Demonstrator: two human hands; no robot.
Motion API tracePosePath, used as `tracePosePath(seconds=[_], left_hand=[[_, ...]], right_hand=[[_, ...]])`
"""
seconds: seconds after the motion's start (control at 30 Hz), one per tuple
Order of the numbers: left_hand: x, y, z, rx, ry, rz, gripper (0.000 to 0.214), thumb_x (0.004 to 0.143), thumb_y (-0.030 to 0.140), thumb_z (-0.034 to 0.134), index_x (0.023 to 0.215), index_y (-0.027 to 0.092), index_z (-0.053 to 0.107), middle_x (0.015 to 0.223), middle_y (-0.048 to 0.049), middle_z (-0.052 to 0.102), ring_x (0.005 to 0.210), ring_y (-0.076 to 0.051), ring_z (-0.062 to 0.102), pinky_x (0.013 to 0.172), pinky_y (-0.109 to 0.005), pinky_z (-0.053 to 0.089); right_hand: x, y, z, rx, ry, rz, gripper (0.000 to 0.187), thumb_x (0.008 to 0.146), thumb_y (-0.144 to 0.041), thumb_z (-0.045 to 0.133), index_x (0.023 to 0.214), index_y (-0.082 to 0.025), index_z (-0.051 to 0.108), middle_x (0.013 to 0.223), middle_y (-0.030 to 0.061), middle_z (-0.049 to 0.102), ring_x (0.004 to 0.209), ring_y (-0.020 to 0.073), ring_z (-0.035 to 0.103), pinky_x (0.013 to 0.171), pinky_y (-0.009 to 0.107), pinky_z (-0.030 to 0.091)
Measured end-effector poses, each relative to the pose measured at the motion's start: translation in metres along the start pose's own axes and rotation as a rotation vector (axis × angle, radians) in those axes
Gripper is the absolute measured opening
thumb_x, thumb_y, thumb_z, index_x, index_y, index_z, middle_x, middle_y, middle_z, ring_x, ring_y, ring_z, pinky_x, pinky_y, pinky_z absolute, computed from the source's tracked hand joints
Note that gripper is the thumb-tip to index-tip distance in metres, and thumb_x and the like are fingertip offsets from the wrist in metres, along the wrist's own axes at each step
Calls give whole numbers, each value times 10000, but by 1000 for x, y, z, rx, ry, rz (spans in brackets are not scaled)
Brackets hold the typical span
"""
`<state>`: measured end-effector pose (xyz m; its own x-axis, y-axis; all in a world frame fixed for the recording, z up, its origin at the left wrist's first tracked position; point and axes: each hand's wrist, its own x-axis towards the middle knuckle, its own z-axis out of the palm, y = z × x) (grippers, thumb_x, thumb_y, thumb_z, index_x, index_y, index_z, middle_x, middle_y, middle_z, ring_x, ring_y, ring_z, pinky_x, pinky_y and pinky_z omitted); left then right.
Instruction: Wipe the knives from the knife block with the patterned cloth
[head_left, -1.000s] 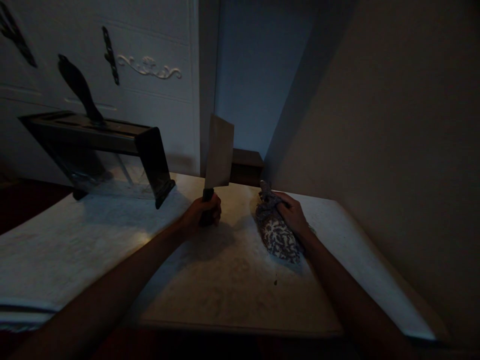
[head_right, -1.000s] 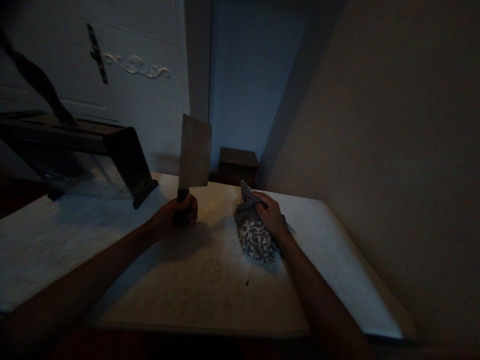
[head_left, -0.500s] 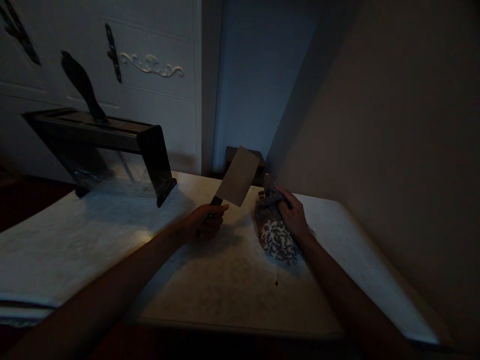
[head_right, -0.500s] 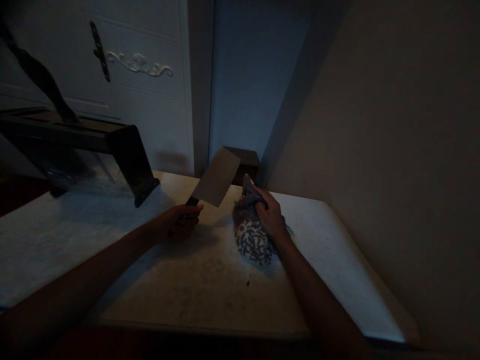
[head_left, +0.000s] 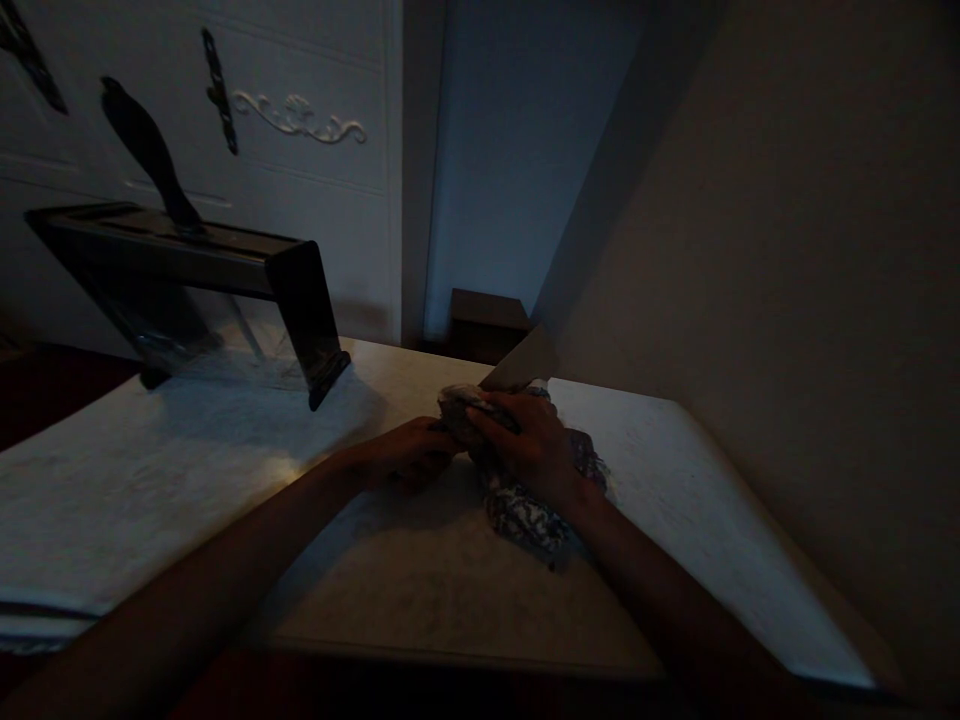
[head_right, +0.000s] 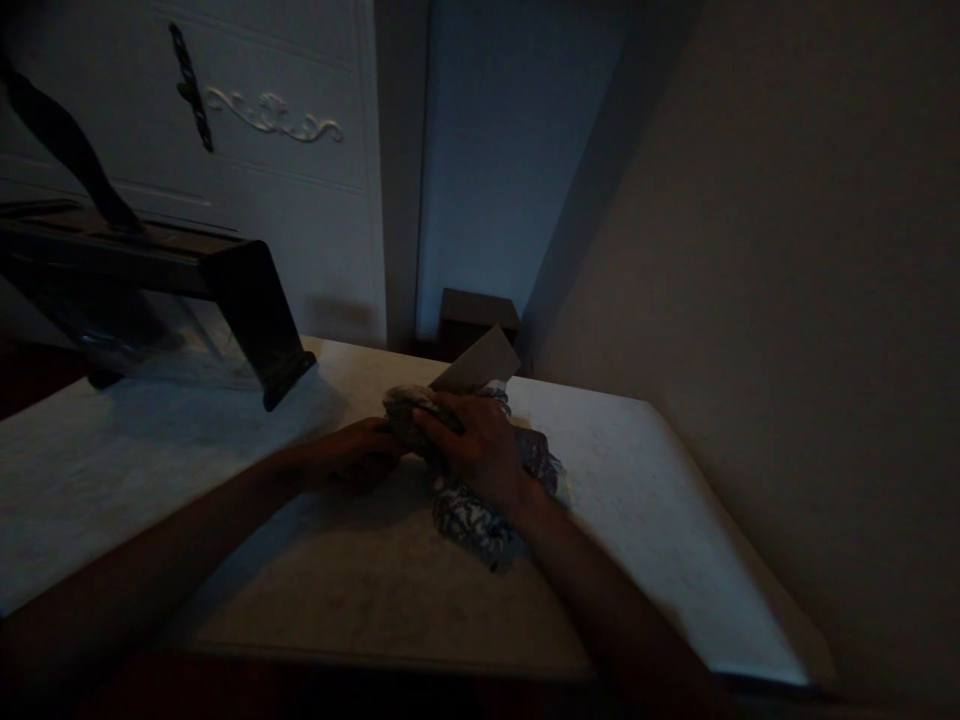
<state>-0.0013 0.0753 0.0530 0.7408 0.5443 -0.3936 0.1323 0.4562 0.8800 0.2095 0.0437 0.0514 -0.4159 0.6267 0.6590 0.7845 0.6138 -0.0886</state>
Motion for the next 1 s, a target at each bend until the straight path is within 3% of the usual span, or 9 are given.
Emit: tracePosePath(seconds=[0.17,0.33,0.57,0.77,0.9,1.0], left_hand=[[-1,1,-3,-29,-62,-42,510,684,512,774,701,223,353,438,121,268,330,-32,181,284,-148,156],[-2,2,-3,-24,-73,-58,533,681,527,782,696,221,345,436,120,271,325,-28,183,291,-146,154],[-2,0,-5,-40,-60,-14,534,702,541,768,709,222,339,442,121,267,331,-28,178,302,-137,154],[-2,1,-7,-4,-56,-16,515,726,568,739,686,214,367,453,106,265,339,-34,183,298,-144,147],[-4,3,-9,19,-64,-46,492,736,577,725,700,211,398,464,108,246,341,-36,168,299,-154,139],[-6,4,-8,54,-41,-39,487,748,585,707,700,209,402,475,105,244,343,-38,179,306,-158,135]], right_hand=[[-6,19,-4,-100,14,-6,384,928,-219,496,1274,-312,634,1278,78,629,1133,260,567,923,438,458],[-10,38,-2,-105,90,115,539,830,-123,518,1344,-272,575,1249,113,594,1117,277,547,933,449,473],[-12,64,-2,-128,150,410,482,815,-154,472,1268,-195,627,1176,128,599,1066,281,578,906,422,500],[-23,96,-8,-47,227,531,406,801,-197,471,1148,-206,683,1065,106,650,1003,271,589,937,444,476],[-23,96,-15,23,336,570,415,797,-210,458,1146,-169,678,1096,123,660,1035,272,590,972,472,464],[-20,86,-19,39,413,506,448,808,-181,440,1204,-204,649,1134,100,648,1080,241,584,1012,448,455]])
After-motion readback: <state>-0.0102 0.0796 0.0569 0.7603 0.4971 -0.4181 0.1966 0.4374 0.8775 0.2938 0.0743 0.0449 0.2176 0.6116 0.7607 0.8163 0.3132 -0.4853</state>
